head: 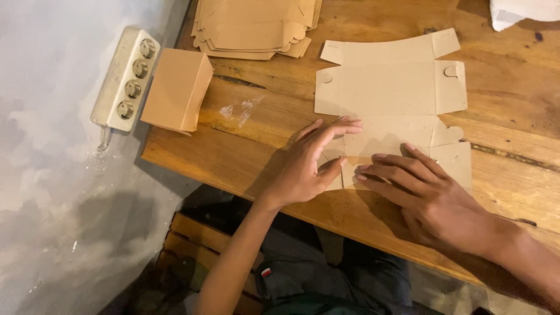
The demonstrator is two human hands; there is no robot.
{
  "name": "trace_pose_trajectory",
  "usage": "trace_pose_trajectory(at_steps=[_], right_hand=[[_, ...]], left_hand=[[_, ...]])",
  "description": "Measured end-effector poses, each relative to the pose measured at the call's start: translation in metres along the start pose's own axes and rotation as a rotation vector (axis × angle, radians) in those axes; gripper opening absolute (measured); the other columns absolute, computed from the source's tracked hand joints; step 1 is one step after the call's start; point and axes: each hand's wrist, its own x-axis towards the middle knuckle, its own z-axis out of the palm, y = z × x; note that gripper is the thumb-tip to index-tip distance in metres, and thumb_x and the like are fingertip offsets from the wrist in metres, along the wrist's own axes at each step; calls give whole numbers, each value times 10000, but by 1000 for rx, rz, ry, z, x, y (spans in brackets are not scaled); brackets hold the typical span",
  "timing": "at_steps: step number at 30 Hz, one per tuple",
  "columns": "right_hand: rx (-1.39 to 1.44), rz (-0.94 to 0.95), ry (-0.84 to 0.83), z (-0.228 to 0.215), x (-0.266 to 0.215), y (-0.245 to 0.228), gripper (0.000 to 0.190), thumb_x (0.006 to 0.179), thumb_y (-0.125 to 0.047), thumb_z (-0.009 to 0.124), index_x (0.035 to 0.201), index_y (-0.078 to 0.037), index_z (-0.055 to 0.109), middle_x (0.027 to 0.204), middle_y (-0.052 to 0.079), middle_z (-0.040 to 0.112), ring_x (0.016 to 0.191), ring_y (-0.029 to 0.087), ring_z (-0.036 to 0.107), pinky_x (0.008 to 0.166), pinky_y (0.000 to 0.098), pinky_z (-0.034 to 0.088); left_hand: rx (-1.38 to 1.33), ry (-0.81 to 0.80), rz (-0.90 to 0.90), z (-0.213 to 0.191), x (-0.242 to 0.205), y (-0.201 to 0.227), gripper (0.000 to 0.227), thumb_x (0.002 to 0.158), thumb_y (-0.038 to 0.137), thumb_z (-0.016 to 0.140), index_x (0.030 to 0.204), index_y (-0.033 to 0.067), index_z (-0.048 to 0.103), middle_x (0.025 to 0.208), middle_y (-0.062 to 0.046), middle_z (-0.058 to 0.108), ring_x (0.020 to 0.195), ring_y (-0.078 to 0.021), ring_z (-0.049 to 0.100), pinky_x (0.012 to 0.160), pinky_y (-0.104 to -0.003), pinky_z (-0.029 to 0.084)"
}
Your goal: The person folds and assembles flat cardboard pieces into small boxes on a wooden table. They fold along pre-scored lines, tuck flaps, and secure tabs to form the box shape. Stacks of flat pieces and finished boxes are visible on the table.
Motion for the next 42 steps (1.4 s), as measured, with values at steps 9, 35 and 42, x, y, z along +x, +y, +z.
trace_pose_trajectory(at_steps=[9, 35, 42], right_hand=[[-7, -2, -1, 1, -2, 1, 713, 819, 34, 482, 1511, -136, 472, 1528, 48, 526, 1449, 303, 451, 1273, 547, 259], [-30, -6, -2, 1, -1, 1, 753, 782, 45, 497, 1510, -150, 480, 1526, 53, 531, 1445, 300, 461, 1265, 543, 274], [26, -10, 14, -1, -1, 2, 689, 815, 3, 484, 1489, -138, 502, 1525, 72, 533, 1454, 304, 458, 1279, 562, 240]], left_hand=[[57, -26, 4, 1, 0, -2, 435, 992, 159, 613, 1412, 183, 502, 1529, -22, 566, 1462, -227, 531, 1314, -501, 220], [48, -201, 54, -16, 0, 5, 569, 943, 200, 679, 1461, 168, 445, 1635, -64, 420, 1572, -231, 353, 1337, -543, 123], [-2, -64, -5, -7, 0, 9, 467, 939, 135, 673, 1374, 201, 519, 1562, -30, 530, 1516, -208, 458, 1329, -483, 158]])
